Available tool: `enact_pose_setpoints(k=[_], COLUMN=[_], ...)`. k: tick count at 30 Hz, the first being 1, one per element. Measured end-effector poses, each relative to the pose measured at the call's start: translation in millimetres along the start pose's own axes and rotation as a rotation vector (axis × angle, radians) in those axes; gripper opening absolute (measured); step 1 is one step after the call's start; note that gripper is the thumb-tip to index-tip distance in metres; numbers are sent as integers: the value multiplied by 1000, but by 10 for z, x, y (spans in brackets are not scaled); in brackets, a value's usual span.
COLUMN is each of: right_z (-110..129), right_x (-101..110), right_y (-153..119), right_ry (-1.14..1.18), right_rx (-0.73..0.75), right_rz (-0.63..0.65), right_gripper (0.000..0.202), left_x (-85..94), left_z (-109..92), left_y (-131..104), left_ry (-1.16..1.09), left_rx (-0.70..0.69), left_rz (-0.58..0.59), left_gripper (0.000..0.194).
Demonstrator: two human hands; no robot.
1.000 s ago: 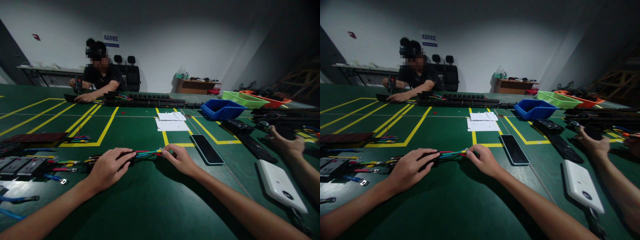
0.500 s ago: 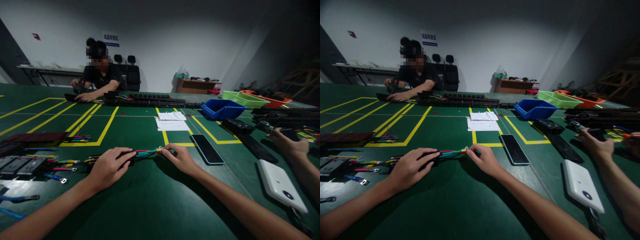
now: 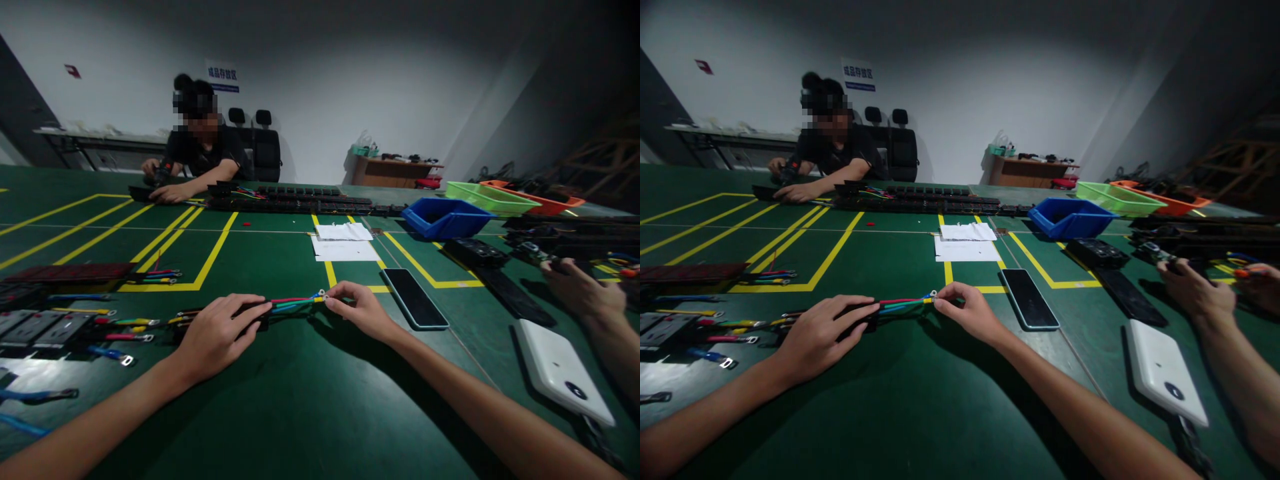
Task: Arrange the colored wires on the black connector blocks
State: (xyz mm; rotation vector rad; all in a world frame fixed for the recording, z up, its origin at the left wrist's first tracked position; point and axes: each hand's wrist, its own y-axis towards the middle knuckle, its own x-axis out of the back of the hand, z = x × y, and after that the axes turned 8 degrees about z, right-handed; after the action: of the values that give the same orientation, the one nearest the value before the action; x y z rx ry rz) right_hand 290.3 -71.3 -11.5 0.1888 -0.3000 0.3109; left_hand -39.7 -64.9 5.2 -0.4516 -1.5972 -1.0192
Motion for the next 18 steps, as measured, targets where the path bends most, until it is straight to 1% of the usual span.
enact_pose_setpoints(k=[3,5,9,13,18], right_z=[-9,-10,-4,-8,-14], right_x=[-5,-6,-4,-9,-25], right_y=[9,12,16,24,14], right_ry=[79,93,23,-13,-146], right_rx=[-17,-25,-19,-27,30], right_rz=[-18,-15,17,31,-33], right_gripper=[40,46,37,35,31], left_x=[1,3,-4,-5,7], left_z=[0,0,6,4,-5], left_y=[0,1,-1,2,5], left_ry=[4,5,-4,-9,-7], left_rx=[2,1,2,7,6], left_rz=[8,4,-4,-6,5], left_gripper=[41,41,41,41,41])
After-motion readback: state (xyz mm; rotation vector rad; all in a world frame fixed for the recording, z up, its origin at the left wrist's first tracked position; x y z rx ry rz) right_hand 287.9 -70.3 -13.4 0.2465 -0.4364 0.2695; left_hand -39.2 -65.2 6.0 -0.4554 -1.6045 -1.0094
